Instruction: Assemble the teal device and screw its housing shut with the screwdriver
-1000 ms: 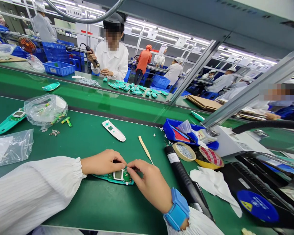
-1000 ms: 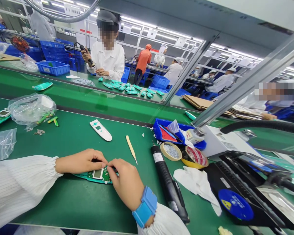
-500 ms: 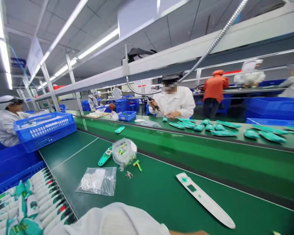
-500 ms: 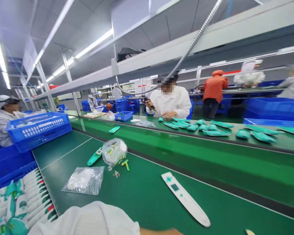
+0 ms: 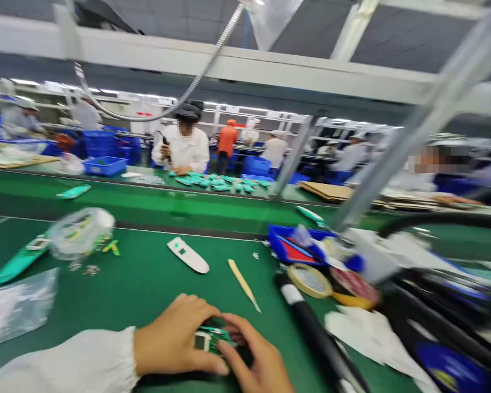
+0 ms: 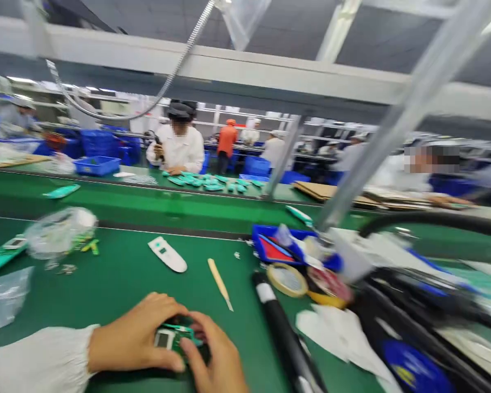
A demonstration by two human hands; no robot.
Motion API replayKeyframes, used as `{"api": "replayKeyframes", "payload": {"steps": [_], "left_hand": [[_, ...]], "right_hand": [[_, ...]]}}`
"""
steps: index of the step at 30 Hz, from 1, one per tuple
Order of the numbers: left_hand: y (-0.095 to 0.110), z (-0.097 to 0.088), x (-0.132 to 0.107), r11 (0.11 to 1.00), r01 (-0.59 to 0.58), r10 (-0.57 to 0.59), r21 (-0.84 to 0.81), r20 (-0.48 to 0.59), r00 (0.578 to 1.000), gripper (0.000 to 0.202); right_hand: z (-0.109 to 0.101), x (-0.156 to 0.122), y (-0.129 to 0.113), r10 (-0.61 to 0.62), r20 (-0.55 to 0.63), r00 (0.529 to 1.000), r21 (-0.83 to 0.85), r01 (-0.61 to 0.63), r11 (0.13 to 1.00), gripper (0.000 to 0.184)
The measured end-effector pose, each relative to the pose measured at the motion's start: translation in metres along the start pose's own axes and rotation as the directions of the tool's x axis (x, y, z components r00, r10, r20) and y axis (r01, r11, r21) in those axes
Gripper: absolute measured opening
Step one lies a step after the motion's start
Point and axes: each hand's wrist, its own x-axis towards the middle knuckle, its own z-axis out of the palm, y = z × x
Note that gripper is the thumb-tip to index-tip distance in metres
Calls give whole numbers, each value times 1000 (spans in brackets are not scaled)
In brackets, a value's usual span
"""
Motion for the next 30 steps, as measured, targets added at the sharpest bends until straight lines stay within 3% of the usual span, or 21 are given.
{"api": "replayKeyframes", "payload": {"steps": [3, 8, 11, 15, 19, 25, 28, 30], "left_hand": [[8, 6, -8, 994, 3, -11, 108, 73, 997, 46], [9, 11, -9, 985, -10, -13, 171, 133, 991, 37], [5, 11, -6, 977, -41, 14, 207, 129, 992, 45], [-1, 10, -3, 974, -53, 34, 220, 93, 995, 53], [-4, 9, -4, 974, -34, 22, 225, 56, 998, 46], [-9, 10, -12, 957, -67, 64, 282, 19, 998, 46], [-12, 11, -14, 948, -97, 94, 304, 25, 995, 45], [-14, 12, -14, 942, -116, 112, 314, 31, 993, 46]], "right_hand": [[-8, -8, -5, 51, -81, 995, -9, -52, 999, 27], [-54, -23, -2, 140, -285, 948, -147, -188, 971, 27], [-70, -10, 2, 187, -234, 954, -206, -237, 950, 29], [-55, 39, 9, 206, -26, 978, -403, -199, 893, 29], [-34, 76, 21, 272, -38, 961, -491, -255, 833, 12], [-30, 64, 30, 287, -95, 953, -316, -302, 899, 14], [-29, 51, 19, 318, -164, 934, 96, -306, 947, 23], [-27, 45, 9, 360, -153, 920, 436, -264, 860, 33]]}}
